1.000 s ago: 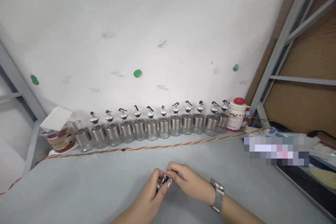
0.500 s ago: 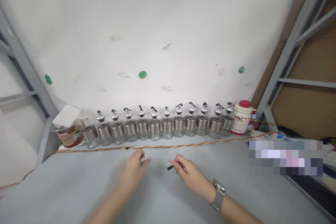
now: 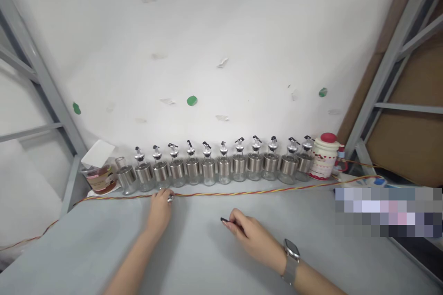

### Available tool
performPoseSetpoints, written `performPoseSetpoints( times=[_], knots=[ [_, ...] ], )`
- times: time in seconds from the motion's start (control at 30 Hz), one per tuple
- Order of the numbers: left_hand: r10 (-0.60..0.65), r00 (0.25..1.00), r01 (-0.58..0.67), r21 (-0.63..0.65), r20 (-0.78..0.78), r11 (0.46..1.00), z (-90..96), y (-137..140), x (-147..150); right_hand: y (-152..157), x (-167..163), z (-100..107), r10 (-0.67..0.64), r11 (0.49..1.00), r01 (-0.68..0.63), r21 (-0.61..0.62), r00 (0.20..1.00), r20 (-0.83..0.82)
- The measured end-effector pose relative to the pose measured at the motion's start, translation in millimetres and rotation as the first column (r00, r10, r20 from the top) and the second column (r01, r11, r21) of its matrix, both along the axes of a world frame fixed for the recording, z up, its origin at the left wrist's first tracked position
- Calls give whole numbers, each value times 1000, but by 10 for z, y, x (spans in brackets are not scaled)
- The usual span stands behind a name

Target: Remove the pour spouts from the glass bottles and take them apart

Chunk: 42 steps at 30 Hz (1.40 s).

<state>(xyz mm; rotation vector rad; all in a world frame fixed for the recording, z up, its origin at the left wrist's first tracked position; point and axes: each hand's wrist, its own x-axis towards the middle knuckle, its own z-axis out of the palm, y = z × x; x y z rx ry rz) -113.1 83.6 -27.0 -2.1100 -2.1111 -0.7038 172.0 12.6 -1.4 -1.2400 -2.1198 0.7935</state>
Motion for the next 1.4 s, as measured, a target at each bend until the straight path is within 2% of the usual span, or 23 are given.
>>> performPoseSetpoints(
  times=[0.4, 0.7, 0.87, 1.03, 1.2, 1.4],
  knots=[
    [88, 989, -83, -51, 122, 995, -64, 39, 16, 12, 8, -37, 6, 999, -9, 47, 997, 72],
    [82, 963, -69, -62, 256, 996, 67, 51, -7, 23, 32, -37, -22, 997, 13, 76, 992, 126],
    [121, 962, -84, -154, 244, 984, 128, -1, -88, 22, 32, -38, -22, 996, 7, 90, 986, 166],
    [104, 968, -49, -236, 228, 970, 197, -85, -112, 11, 23, -32, -38, 993, 15, 115, 979, 203],
    [90, 978, -38, -264, 187, 964, 207, -96, -55, -3, 17, 3, -41, 992, 14, 129, 976, 215],
    [122, 984, -82, -279, 131, 957, 157, -67, -24, -2, 22, -12, -42, 989, 9, 147, 974, 223]
  ],
)
